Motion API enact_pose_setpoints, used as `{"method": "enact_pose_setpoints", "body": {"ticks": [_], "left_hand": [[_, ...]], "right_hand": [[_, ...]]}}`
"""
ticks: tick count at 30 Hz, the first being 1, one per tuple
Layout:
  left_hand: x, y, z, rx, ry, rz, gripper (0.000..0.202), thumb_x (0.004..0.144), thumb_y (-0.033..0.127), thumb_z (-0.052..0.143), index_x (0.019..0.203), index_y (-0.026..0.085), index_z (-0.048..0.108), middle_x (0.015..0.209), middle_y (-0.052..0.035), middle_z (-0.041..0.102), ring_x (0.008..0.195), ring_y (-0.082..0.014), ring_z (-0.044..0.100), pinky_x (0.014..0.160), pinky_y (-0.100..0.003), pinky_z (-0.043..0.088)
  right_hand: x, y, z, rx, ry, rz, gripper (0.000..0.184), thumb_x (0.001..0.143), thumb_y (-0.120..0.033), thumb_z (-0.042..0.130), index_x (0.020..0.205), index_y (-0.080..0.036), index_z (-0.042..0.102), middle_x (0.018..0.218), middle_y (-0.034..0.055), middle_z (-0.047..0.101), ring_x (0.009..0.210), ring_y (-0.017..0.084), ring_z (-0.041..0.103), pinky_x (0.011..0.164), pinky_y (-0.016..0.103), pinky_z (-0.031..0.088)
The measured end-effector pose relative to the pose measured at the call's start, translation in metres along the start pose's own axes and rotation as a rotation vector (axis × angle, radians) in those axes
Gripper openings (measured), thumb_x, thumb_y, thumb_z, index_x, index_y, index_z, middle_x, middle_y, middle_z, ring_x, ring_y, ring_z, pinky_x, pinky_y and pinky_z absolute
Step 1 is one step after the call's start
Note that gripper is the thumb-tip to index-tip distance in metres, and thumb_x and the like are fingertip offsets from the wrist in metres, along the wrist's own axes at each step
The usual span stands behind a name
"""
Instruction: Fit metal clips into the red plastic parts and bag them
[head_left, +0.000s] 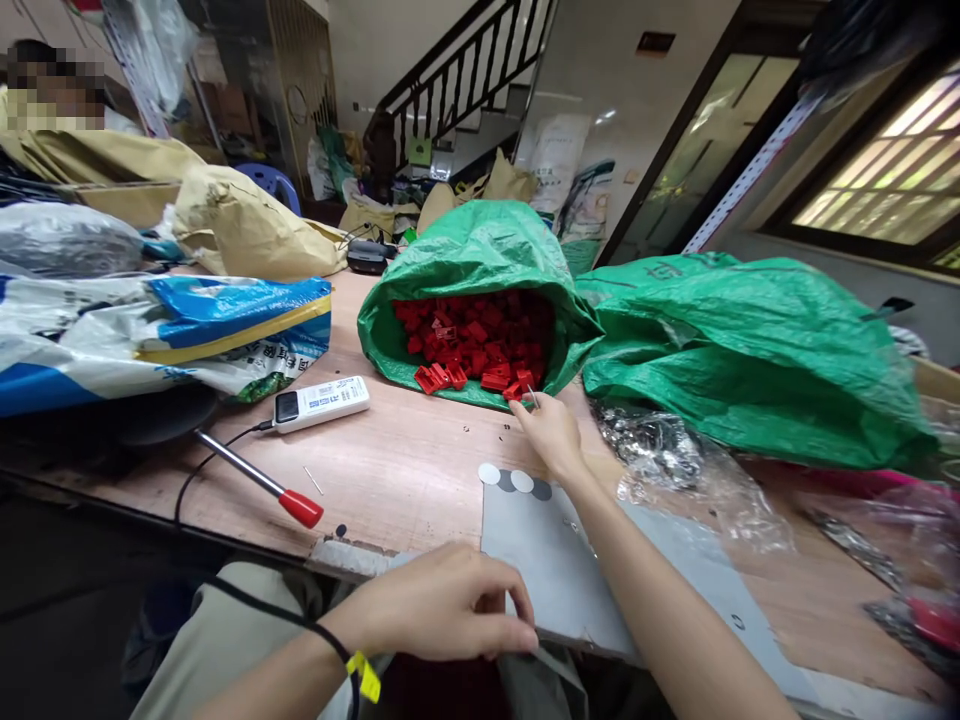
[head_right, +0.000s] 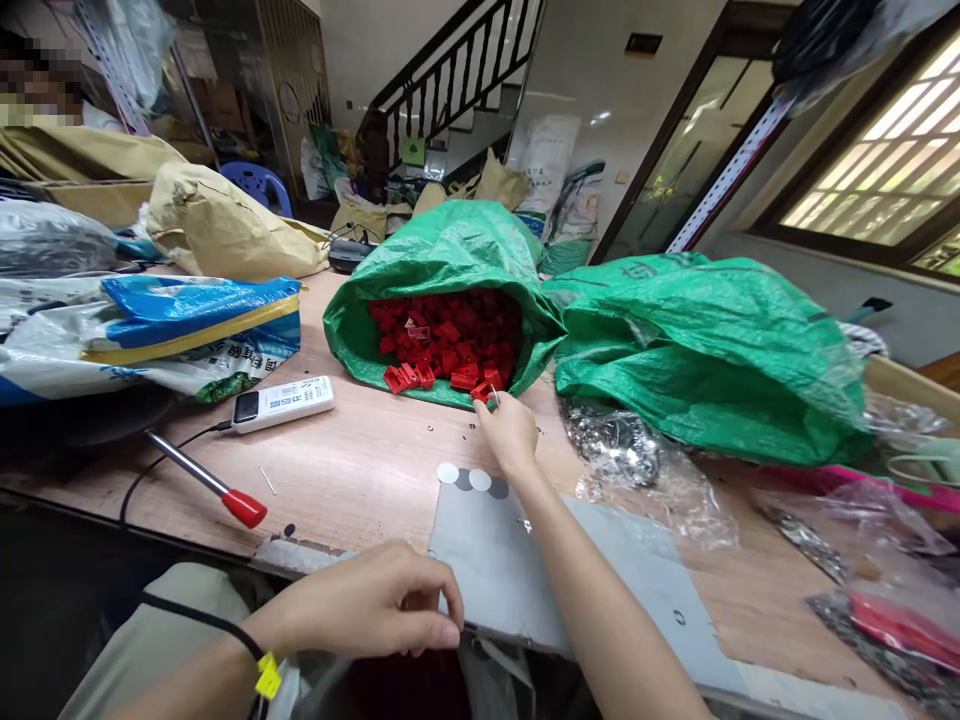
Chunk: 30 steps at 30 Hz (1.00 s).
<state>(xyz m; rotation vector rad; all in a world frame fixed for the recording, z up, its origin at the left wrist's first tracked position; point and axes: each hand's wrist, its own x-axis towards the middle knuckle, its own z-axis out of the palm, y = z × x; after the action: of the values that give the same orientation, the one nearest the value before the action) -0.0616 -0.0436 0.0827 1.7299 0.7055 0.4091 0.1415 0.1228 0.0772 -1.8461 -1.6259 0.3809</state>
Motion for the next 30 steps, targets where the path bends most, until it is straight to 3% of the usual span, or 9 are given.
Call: {"method": "enact_pose_setpoints", "body": {"ticks": [3,6,11,13,15,20,24,28,30], "left_hand": [[0.01,-0.011,-0.006,-0.176,0.136,-0.023,0.025,0.091,0.041,0.061,0.093,0.018,0.069,0.064,0.0013,0.062,0.058,-0.0119,0.057,0.055,-0.02,0.041],[0.022,-0.023,-0.017,-0.371,0.306,-0.041,0.037,0.088,0.052,0.062,0.094,0.016,0.064,0.062,0.0015,0.06,0.053,-0.0107,0.054,0.052,-0.02,0.042],[0.035,-0.031,-0.034,-0.685,0.597,-0.092,0.071,0.073,0.067,0.074,0.116,0.015,0.056,0.085,-0.0065,0.069,0.066,-0.014,0.064,0.053,-0.023,0.051],[0.036,-0.033,-0.034,-0.762,0.623,-0.065,0.081,0.068,0.062,0.081,0.127,0.015,0.052,0.1,-0.0109,0.07,0.077,-0.0168,0.068,0.06,-0.026,0.057],[0.037,-0.036,-0.031,-0.755,0.594,-0.041,0.081,0.066,0.056,0.086,0.128,0.014,0.054,0.104,-0.0127,0.071,0.081,-0.0183,0.069,0.062,-0.027,0.058],[0.039,-0.042,-0.018,-0.57,0.55,-0.02,0.055,0.074,0.049,0.081,0.111,0.011,0.065,0.1,-0.0117,0.074,0.08,-0.0188,0.07,0.064,-0.027,0.058],[0.037,-0.038,-0.01,-0.32,0.566,0.018,0.037,0.083,0.04,0.072,0.112,0.017,0.066,0.105,-0.0078,0.073,0.085,-0.0203,0.073,0.075,-0.031,0.06],[0.034,-0.034,-0.003,-0.106,0.465,0.07,0.023,0.088,0.031,0.066,0.108,0.021,0.068,0.11,-0.0059,0.072,0.096,-0.021,0.071,0.087,-0.032,0.057],[0.034,-0.035,-0.002,-0.014,0.448,0.096,0.021,0.089,0.028,0.065,0.109,0.022,0.068,0.111,-0.0055,0.071,0.101,-0.021,0.069,0.089,-0.031,0.056]], "right_hand": [[0.024,-0.012,0.012,0.02,0.012,0.016,0.025,0.08,-0.04,0.063,0.074,-0.016,0.068,0.069,0.0094,0.067,0.075,0.024,0.062,0.067,0.029,0.042],[0.018,-0.019,0.006,0.122,-0.053,-0.015,0.035,0.082,-0.048,0.059,0.067,-0.016,0.063,0.053,0.0008,0.053,0.056,0.017,0.052,0.053,0.026,0.037],[-0.051,-0.023,-0.026,0.28,-0.279,-0.138,0.043,0.082,-0.058,0.064,0.081,-0.016,0.067,0.056,-0.0045,0.048,0.048,0.011,0.04,0.046,0.024,0.032],[-0.085,-0.022,-0.035,0.357,-0.456,-0.328,0.034,0.088,-0.049,0.064,0.094,-0.016,0.072,0.065,-0.0019,0.057,0.055,0.012,0.045,0.051,0.024,0.036],[-0.115,-0.02,-0.039,0.342,-0.514,-0.404,0.025,0.093,-0.039,0.063,0.1,-0.018,0.074,0.073,-0.0004,0.063,0.061,0.012,0.049,0.056,0.024,0.039],[-0.156,-0.003,-0.048,0.233,-0.393,-0.348,0.026,0.095,-0.034,0.061,0.112,-0.019,0.074,0.078,0.0018,0.07,0.069,0.016,0.061,0.066,0.026,0.047],[-0.16,0.038,-0.073,0.18,-0.199,-0.188,0.036,0.099,-0.04,0.05,0.118,-0.019,0.072,0.096,0.0078,0.077,0.08,0.021,0.07,0.075,0.032,0.053],[-0.151,0.087,-0.107,0.019,0.092,-0.042,0.032,0.089,-0.038,0.056,0.104,-0.018,0.076,0.1,0.0111,0.078,0.089,0.027,0.072,0.081,0.038,0.054],[-0.145,0.099,-0.119,-0.055,0.089,-0.044,0.027,0.086,-0.038,0.058,0.092,-0.019,0.076,0.098,0.0103,0.078,0.092,0.028,0.071,0.083,0.038,0.053]]}}
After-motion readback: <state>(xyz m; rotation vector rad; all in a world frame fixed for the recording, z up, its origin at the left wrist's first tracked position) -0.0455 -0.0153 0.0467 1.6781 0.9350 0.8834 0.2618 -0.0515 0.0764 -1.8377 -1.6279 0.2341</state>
